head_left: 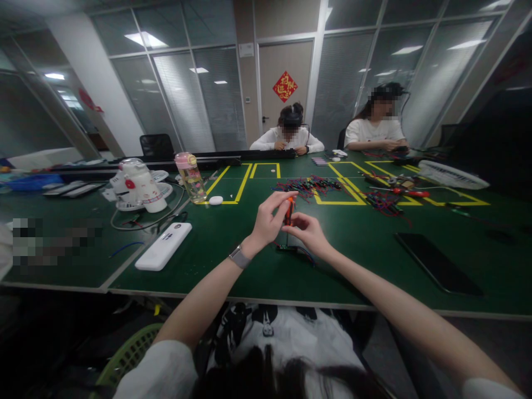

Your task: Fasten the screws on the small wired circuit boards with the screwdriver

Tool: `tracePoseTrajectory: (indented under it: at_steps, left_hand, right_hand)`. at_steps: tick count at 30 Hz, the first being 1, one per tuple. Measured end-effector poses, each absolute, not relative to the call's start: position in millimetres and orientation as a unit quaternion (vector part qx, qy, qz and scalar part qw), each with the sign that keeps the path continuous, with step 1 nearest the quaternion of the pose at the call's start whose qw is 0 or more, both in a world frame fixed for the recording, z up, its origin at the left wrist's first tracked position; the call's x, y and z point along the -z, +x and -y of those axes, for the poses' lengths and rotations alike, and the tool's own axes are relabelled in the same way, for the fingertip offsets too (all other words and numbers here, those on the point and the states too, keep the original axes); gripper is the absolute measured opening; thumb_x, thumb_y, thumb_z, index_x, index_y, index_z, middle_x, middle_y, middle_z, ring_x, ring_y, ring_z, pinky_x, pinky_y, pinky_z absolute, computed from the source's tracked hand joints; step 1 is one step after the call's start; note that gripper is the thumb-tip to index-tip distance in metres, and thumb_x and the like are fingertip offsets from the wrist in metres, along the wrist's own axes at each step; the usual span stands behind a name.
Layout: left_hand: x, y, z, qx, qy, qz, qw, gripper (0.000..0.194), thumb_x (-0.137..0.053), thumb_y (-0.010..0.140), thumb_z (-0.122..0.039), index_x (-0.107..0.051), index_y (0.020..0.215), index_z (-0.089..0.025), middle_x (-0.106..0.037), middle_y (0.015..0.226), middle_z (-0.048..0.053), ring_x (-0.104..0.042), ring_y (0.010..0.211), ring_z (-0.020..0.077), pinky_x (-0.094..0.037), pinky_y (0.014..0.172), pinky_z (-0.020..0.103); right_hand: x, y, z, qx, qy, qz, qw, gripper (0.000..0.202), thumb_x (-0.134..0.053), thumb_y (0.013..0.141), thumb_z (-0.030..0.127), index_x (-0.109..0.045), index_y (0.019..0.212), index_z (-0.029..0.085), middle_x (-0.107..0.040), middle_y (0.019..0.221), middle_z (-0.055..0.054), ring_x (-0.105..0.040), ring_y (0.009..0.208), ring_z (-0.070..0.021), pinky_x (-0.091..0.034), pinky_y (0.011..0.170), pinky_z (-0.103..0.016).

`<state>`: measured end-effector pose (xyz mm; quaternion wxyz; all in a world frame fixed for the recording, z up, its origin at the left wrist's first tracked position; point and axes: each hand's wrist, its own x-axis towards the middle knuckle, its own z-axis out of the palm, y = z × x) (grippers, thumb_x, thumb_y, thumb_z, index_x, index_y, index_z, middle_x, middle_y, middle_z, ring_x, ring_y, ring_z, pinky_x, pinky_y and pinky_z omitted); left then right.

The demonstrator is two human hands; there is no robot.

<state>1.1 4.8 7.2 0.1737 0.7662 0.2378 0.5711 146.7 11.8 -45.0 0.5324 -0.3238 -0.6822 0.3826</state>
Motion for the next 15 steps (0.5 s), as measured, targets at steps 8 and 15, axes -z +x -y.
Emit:
tracePoseTrajectory:
  at_steps: [8,15]
  left_hand:
    - [-5.8,3.8,-6.3,-0.590,0.735,-0.243,0.229,0.019,-0.057,0.090,-0.024,-0.067,0.106,-0.020,-0.067,0.100,0.005,-0.065,0.091,0.0144,-0.053,0.080,0.027]
    - [-5.0,3.9,-7.7,-0.599,0.739,-0.267,0.154,0.012,-0.066,0.085,-0.023,-0.069,0.096,-0.021,-0.062,0.092,0.002,-0.060,0.086,0.0136,-0.051,0.077,0.027]
  right_hand:
    - [40.4,151.8,-8.4,-0.377,-0.292,0.727,0.493,0.026,-0.064,0.081,0.042,-0.067,0.084,0.016,-0.067,0.081,-0.004,-0.060,0.077,-0.0186,-0.047,0.074,-0.031]
    - [39.5,148.8,-10.3,-0.371,-0.304,0.700,0.529,0.029,-0.073,0.073,0.041,-0.062,0.085,0.018,-0.063,0.079,-0.002,-0.058,0.075,-0.0171,-0.049,0.073,-0.030]
